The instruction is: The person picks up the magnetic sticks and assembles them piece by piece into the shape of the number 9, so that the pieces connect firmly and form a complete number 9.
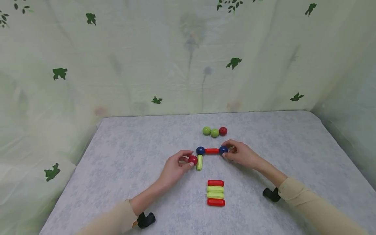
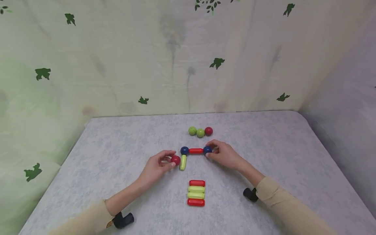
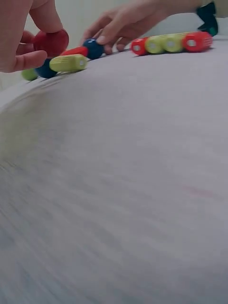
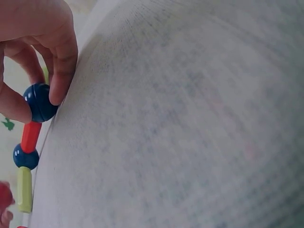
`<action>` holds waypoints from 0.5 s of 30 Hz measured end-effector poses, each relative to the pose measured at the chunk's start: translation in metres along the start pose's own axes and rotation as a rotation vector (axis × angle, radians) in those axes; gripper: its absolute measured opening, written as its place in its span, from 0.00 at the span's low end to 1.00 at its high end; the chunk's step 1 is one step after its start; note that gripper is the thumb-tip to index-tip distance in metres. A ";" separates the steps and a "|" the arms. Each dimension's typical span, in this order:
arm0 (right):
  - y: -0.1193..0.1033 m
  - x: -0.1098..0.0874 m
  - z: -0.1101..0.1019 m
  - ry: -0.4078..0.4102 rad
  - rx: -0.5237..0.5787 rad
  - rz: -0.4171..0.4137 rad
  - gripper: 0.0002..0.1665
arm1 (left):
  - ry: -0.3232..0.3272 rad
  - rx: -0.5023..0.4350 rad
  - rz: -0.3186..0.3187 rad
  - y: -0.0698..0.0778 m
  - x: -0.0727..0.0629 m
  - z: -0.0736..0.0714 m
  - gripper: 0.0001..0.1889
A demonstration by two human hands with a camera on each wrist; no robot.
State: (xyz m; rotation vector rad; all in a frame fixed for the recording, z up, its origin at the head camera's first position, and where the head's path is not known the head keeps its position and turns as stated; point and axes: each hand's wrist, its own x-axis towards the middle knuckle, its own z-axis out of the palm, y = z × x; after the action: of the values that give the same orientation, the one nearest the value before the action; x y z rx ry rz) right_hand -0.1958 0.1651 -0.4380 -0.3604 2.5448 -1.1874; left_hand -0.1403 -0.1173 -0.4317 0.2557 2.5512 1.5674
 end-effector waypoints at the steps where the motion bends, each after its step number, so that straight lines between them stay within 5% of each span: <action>1: 0.000 0.000 0.000 0.000 -0.001 0.002 0.22 | -0.020 -0.002 -0.017 -0.001 -0.005 0.001 0.20; 8: 0.000 -0.004 0.002 0.072 -0.082 -0.012 0.29 | -0.135 -0.006 -0.050 -0.008 -0.024 0.009 0.13; 12: -0.013 -0.009 0.007 0.143 -0.108 -0.077 0.26 | -0.120 -0.005 -0.044 -0.008 -0.024 0.012 0.14; 15: -0.027 -0.013 0.013 0.115 -0.105 -0.164 0.19 | -0.100 -0.001 -0.040 -0.008 -0.023 0.014 0.14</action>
State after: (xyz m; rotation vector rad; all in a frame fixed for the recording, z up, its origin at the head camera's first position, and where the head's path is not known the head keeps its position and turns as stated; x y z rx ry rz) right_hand -0.1764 0.1436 -0.4232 -0.5498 2.7288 -1.1641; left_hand -0.1153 -0.1133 -0.4442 0.2736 2.4645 1.5028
